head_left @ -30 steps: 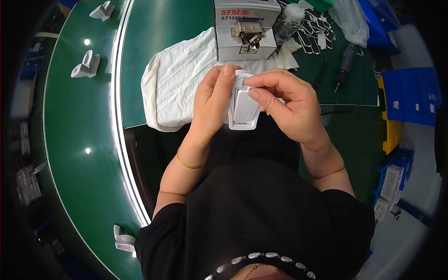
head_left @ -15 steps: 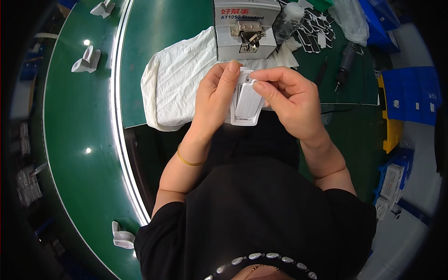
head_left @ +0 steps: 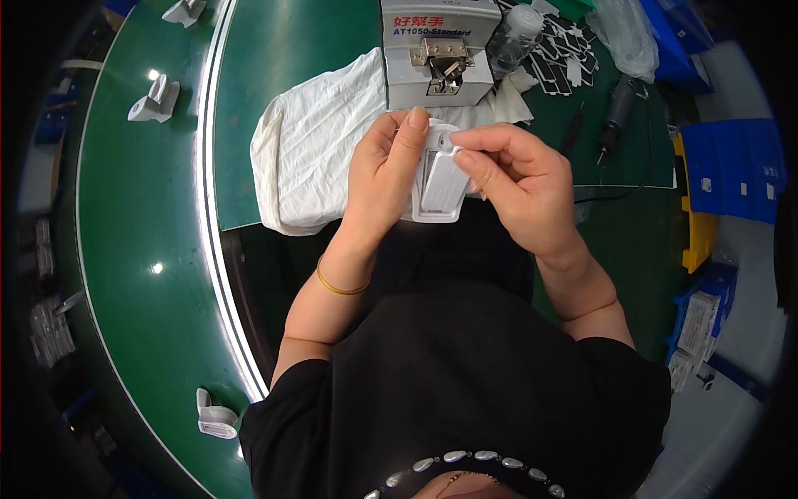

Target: Assembling plastic housings for electronic devices by inserting components and securing them with screws using an electric screwdriver.

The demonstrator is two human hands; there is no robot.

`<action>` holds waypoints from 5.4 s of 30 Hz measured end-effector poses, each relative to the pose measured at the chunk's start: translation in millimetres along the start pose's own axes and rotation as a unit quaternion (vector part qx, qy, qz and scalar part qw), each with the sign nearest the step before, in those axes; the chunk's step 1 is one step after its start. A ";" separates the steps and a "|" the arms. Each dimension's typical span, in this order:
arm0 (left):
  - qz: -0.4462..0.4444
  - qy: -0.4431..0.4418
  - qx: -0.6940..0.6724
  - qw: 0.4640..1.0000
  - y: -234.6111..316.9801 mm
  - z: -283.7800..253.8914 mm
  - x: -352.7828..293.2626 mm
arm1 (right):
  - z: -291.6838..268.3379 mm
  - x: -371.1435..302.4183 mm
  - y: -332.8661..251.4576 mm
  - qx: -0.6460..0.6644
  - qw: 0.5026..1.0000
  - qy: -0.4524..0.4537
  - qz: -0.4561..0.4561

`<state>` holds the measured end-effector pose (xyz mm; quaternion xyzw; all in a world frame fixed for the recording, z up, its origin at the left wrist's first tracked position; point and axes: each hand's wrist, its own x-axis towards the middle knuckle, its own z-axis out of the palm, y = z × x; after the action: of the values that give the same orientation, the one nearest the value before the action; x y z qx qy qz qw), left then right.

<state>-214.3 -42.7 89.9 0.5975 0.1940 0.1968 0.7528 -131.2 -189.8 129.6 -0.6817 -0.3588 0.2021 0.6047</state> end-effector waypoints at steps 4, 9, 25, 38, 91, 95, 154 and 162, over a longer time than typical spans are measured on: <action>0.012 -0.011 -0.002 1.000 -0.2 -0.8 -2.5 | 1.7 0.1 4.4 -0.055 0.996 -0.026 -0.060; 0.019 0.001 0.043 0.999 -0.5 -2.8 -7.9 | -2.1 5.6 12.9 -0.306 0.930 -0.032 -0.202; 0.065 -0.126 0.002 0.990 -0.9 -8.6 -35.3 | 5.9 -9.8 20.9 0.188 0.980 -0.057 0.009; 0.186 -0.126 0.129 0.966 -21.6 -8.3 -45.8 | -215.1 58.1 119.4 -0.569 0.739 0.355 0.062; 0.312 -0.007 0.286 0.906 -94.0 -32.8 -49.7 | 32.5 30.7 -30.1 0.130 0.961 0.016 -0.242; 0.292 -0.015 0.290 0.911 -89.0 -32.6 -51.0 | 35.4 30.3 -26.3 0.114 0.965 0.027 -0.233; 0.294 0.013 0.347 0.891 -67.1 -7.9 -36.3 | -63.4 46.9 142.7 -0.520 0.830 0.147 -0.139; 0.273 0.015 0.358 0.893 -67.1 -11.8 -41.3 | -82.3 76.1 54.0 -0.403 0.858 0.254 -0.191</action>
<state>-251.2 -68.7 24.3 0.8529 0.0915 0.3210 0.4014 -9.4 -190.5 104.7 -0.8114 -0.3663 -0.2601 0.3738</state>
